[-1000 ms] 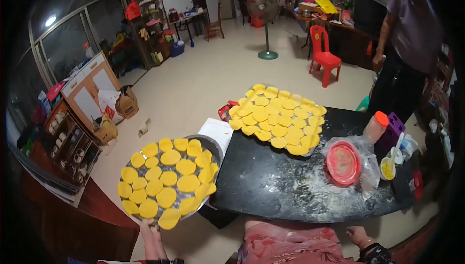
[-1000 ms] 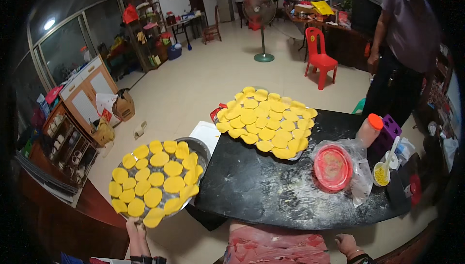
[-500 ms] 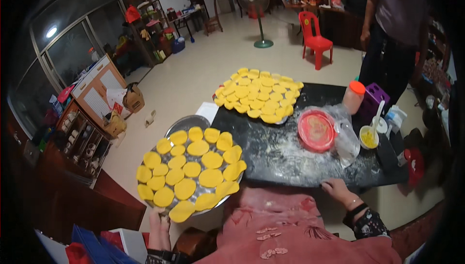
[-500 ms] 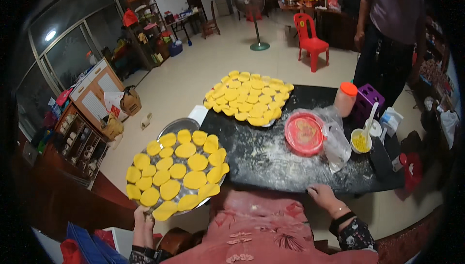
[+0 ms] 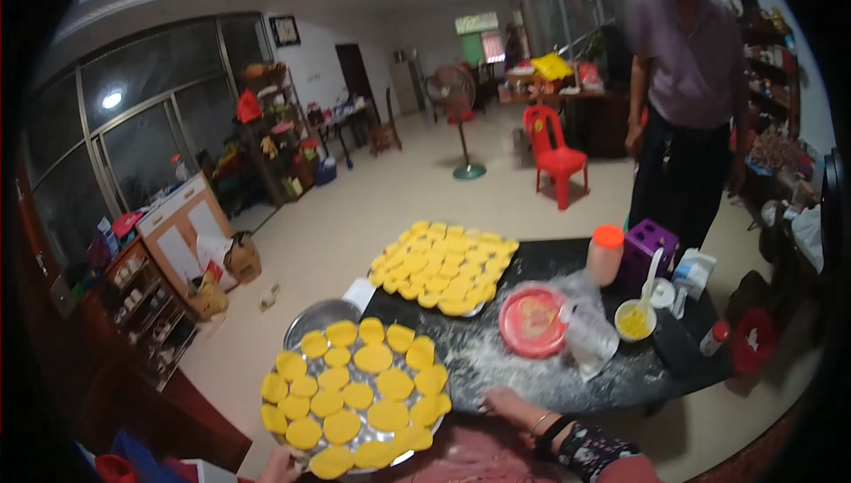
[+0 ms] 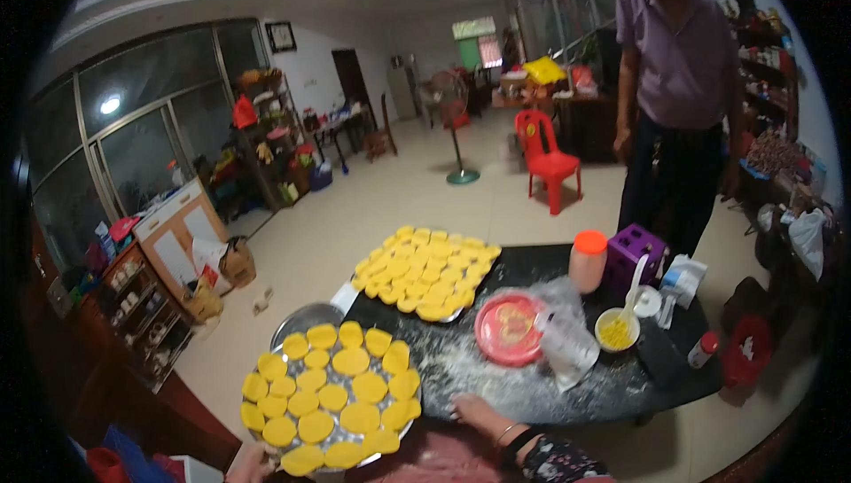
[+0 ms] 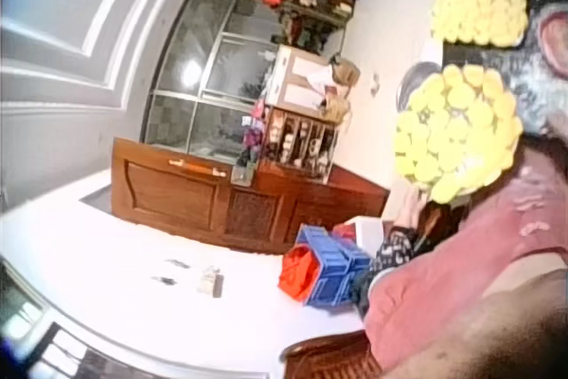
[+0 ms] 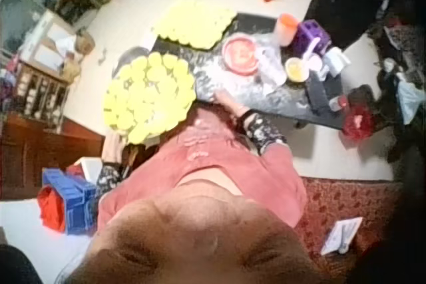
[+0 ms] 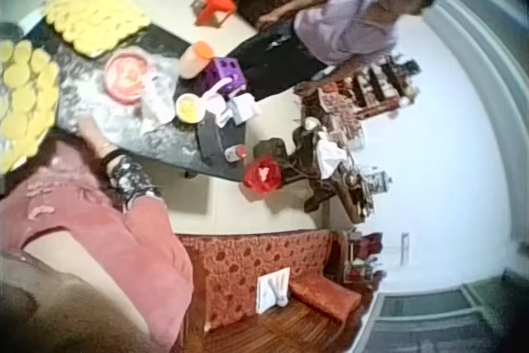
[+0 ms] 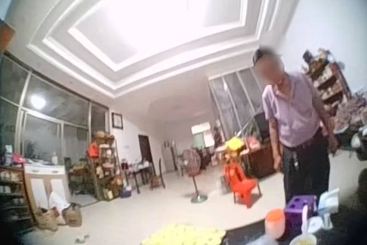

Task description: The person prepares yellow dough discs by picking them up from a tray, poking holes in them with a toothpick, and dusting them with flour. The person handles the dough one at a time, placing each finished piece onto a red plate.

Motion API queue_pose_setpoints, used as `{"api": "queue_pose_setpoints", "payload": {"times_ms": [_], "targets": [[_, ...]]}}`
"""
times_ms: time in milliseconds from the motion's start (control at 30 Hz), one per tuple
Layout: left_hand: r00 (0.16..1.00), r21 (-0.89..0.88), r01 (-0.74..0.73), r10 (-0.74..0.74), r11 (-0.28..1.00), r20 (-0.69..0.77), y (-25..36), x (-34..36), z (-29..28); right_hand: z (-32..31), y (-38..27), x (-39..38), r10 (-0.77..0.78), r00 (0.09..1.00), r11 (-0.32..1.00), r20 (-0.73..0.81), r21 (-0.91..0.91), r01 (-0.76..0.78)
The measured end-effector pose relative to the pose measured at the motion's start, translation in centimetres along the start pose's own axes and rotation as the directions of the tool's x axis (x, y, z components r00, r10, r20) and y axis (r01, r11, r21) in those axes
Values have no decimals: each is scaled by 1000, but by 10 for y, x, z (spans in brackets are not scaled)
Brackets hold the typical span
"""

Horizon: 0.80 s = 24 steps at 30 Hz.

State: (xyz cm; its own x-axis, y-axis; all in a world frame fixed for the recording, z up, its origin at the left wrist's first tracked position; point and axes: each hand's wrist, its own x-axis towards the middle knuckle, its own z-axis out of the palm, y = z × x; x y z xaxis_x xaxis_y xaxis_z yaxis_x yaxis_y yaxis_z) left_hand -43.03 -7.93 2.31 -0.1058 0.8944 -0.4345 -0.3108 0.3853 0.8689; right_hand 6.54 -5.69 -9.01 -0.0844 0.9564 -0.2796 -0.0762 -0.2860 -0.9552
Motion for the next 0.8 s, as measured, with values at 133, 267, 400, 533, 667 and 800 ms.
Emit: {"api": "queue_pose_setpoints", "payload": {"times_ms": [133,267,400,533,667,800], "targets": [[1000,105,3,-3,994,4,1,-24,47,6,-7,12,167,985,957,-37,246,-153],[1000,197,-1,-3,980,20,1,-36,80,7,-19,9,224,974,934,-18,291,-209],[999,256,-11,-2,967,49,-4,-41,93,6,-11,3,202,978,930,-52,324,-175],[996,290,-47,25,956,81,-8,-33,92,-2,-6,-8,197,969,938,-150,315,-142],[992,360,-120,94,925,88,-8,-48,68,-37,18,-29,-564,816,569,-125,-775,274],[985,459,-120,48,880,164,-38,-36,49,-68,4,-96,-620,624,614,-475,-789,9]]}}
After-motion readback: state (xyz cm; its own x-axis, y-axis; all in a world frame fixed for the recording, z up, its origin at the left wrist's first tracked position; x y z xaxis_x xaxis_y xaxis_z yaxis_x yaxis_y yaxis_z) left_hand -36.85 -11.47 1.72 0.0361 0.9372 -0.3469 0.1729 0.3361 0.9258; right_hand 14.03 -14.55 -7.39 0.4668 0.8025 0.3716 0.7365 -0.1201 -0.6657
